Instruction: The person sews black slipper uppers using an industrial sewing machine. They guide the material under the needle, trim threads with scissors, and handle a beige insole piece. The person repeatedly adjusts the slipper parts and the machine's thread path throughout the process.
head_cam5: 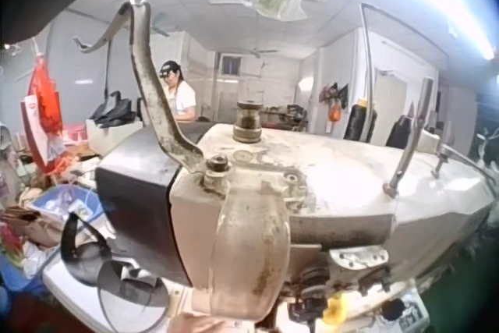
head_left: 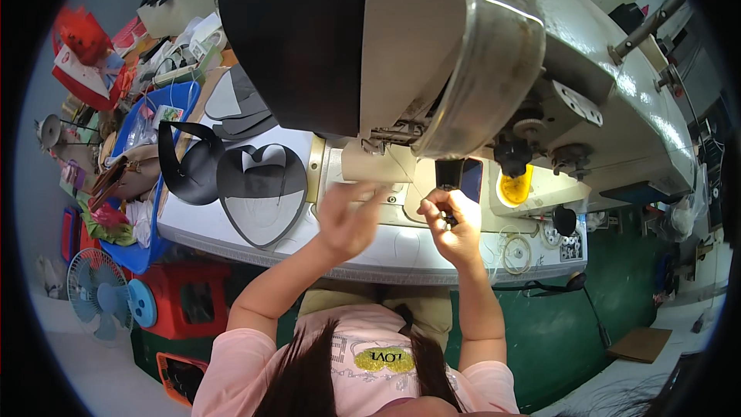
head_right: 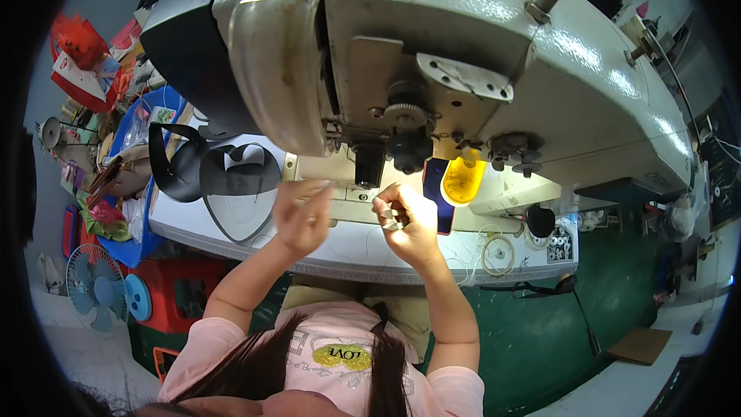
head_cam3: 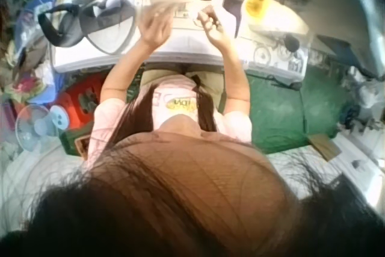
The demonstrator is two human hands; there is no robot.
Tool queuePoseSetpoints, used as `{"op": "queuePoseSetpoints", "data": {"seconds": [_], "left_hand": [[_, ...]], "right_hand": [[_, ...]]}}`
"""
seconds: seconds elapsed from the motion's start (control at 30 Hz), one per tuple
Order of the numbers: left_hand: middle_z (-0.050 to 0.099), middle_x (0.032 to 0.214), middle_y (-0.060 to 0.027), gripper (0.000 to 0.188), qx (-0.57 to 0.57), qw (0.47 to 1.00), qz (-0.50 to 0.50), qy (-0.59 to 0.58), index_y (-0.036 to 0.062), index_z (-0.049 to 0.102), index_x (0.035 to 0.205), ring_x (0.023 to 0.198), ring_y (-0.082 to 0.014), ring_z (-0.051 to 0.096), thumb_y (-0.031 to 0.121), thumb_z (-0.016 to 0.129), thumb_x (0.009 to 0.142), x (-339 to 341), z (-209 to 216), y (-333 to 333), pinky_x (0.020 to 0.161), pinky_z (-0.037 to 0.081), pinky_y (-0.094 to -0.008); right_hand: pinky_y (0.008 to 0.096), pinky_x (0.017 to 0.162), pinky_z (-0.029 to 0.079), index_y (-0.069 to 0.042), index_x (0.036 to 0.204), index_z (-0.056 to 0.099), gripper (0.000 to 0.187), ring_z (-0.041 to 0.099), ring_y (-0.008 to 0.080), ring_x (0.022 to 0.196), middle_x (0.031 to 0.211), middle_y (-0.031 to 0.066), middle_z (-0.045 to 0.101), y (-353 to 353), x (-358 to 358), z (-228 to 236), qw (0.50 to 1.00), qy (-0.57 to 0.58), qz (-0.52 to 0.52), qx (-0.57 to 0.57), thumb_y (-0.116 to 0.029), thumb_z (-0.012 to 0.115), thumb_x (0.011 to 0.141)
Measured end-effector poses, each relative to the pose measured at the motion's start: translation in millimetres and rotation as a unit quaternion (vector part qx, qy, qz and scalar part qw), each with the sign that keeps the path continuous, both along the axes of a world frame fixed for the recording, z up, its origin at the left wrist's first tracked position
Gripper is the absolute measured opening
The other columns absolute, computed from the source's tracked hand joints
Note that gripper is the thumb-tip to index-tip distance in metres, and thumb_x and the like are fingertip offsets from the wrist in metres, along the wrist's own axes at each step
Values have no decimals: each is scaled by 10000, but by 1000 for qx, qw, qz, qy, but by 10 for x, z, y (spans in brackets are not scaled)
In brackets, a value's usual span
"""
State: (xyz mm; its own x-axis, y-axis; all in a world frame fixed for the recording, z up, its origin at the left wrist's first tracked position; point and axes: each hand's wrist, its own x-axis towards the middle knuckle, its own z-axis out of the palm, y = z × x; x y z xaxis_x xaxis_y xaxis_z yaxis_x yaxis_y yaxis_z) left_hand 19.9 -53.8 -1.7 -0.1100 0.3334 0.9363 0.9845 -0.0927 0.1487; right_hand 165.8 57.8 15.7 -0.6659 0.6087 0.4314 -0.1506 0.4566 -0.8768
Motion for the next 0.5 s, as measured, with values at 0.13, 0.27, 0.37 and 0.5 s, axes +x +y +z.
{"op": "queuePoseSetpoints", "data": {"seconds": [0.13, 0.27, 0.37, 0.5], "left_hand": [[601, 971, -150, 322, -101, 986, -122, 53, -25, 608, 967, 824, -263, 593, -24, 637, 646, 145, 155, 102, 692, 497, -337], [609, 854, -117, 290, -107, 982, -145, 46, -27, 619, 911, 795, -269, 597, -9, 633, 622, 144, 56, 61, 679, 508, -336], [593, 803, -97, 249, -93, 985, -142, -8, -16, 613, 874, 764, -263, 594, -32, 668, 631, 188, 55, 48, 645, 508, -331], [592, 797, -98, 254, -66, 986, -143, -50, -6, 611, 865, 744, -264, 593, -64, 696, 633, 225, 75, 52, 628, 505, -329]], "right_hand": [[200, 433, 343, -2, 736, 539, 93, 446, 74, 460, 586, 26, 517, -116, 42, -14, 995, 24, -12, 94, 51, 612, 759], [201, 408, 299, -4, 731, 542, 104, 412, 61, 440, 578, 18, 509, -193, 190, 55, 996, 61, 15, 65, 63, 621, 742], [192, 417, 317, 2, 729, 544, 92, 430, 54, 455, 587, 23, 513, -151, 263, 23, 997, 5, 3, 81, 58, 612, 757], [185, 508, 408, 23, 777, 566, 47, 498, 49, 548, 656, 34, 541, -94, 242, -118, 999, -7, -37, 3, 19, 592, 816]]}}
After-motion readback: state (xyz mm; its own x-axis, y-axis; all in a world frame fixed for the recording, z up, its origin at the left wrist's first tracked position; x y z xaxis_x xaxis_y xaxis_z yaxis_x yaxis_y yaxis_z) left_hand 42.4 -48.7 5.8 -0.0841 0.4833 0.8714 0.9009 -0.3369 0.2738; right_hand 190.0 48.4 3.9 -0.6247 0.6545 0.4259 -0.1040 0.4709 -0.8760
